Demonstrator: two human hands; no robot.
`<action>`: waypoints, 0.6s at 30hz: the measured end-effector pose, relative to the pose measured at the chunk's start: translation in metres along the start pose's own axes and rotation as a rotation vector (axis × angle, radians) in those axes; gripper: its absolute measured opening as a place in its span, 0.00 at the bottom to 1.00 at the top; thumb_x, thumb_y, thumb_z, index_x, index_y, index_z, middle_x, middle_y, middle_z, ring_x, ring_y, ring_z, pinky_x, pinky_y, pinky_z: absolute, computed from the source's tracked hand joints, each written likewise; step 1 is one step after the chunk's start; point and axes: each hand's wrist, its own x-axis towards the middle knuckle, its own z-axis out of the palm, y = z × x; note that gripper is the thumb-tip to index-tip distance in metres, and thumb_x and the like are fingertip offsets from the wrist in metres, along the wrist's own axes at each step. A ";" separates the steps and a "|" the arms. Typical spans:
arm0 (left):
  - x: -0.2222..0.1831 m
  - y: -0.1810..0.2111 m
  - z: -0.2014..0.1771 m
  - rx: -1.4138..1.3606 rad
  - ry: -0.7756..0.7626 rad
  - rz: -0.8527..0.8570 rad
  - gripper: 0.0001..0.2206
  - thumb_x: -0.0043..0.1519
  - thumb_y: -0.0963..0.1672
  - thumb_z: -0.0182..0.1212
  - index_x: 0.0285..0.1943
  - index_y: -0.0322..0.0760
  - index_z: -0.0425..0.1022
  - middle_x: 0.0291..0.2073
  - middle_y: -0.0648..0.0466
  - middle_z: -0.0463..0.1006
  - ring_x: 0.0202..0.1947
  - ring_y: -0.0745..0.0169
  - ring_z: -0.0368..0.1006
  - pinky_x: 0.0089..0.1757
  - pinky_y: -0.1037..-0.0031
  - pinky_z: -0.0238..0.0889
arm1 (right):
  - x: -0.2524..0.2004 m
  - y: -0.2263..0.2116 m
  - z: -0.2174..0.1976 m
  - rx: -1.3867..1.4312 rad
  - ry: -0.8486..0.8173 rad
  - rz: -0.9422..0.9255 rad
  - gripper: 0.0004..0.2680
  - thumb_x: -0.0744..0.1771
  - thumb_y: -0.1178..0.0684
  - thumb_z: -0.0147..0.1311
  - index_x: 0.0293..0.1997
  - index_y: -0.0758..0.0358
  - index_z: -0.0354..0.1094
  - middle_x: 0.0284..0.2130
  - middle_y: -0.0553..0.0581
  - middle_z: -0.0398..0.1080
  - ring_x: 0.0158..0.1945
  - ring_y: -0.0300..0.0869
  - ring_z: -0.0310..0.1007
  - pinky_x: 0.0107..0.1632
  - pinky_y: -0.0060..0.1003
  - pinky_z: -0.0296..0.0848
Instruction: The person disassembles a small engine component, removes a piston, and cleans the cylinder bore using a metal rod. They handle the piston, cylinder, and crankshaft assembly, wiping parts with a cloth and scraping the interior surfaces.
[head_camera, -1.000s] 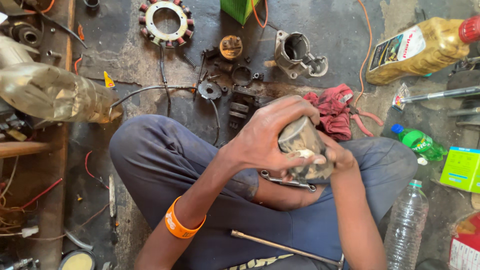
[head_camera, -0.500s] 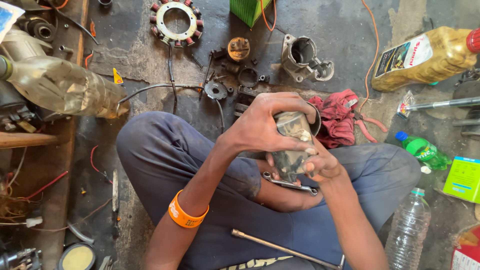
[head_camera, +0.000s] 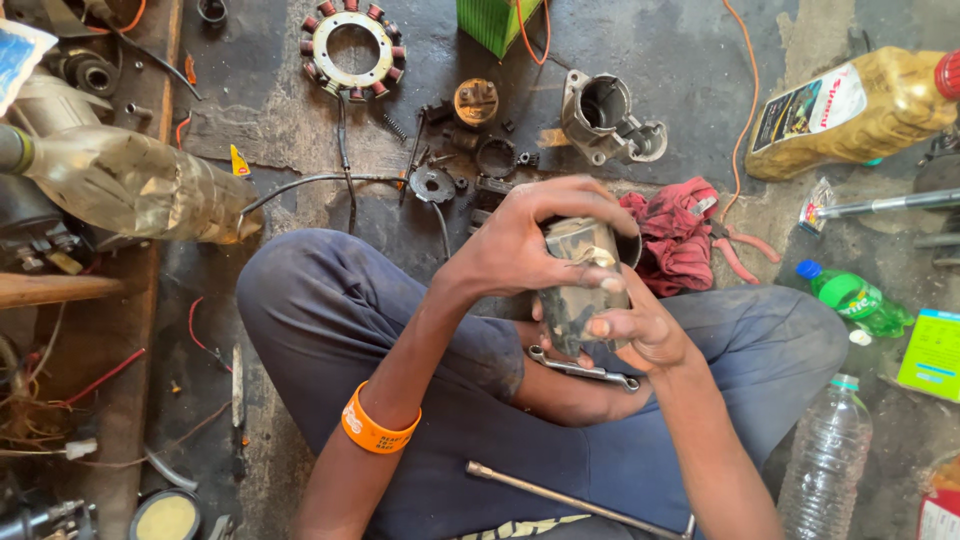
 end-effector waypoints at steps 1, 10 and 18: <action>0.000 0.002 -0.001 0.034 -0.009 -0.011 0.23 0.55 0.47 0.76 0.58 0.36 0.80 0.53 0.51 0.80 0.57 0.59 0.77 0.59 0.69 0.70 | -0.001 -0.001 0.002 -0.034 0.016 -0.022 0.29 0.60 0.52 0.66 0.66 0.72 0.55 0.46 0.69 0.73 0.43 0.52 0.80 0.37 0.41 0.80; 0.002 0.011 -0.012 -0.350 -0.130 -0.310 0.32 0.62 0.47 0.69 0.76 0.34 0.67 0.63 0.49 0.77 0.66 0.62 0.72 0.68 0.68 0.64 | -0.008 -0.021 0.014 -0.488 0.211 -0.154 0.28 0.61 0.45 0.66 0.63 0.73 0.61 0.47 0.61 0.73 0.47 0.42 0.76 0.51 0.36 0.76; -0.008 0.021 -0.017 0.038 -0.278 -0.136 0.39 0.52 0.47 0.73 0.75 0.39 0.64 0.63 0.44 0.75 0.61 0.51 0.73 0.60 0.66 0.66 | -0.023 -0.030 0.037 -1.068 0.452 -0.073 0.31 0.56 0.54 0.71 0.65 0.67 0.60 0.49 0.54 0.75 0.51 0.38 0.73 0.55 0.35 0.72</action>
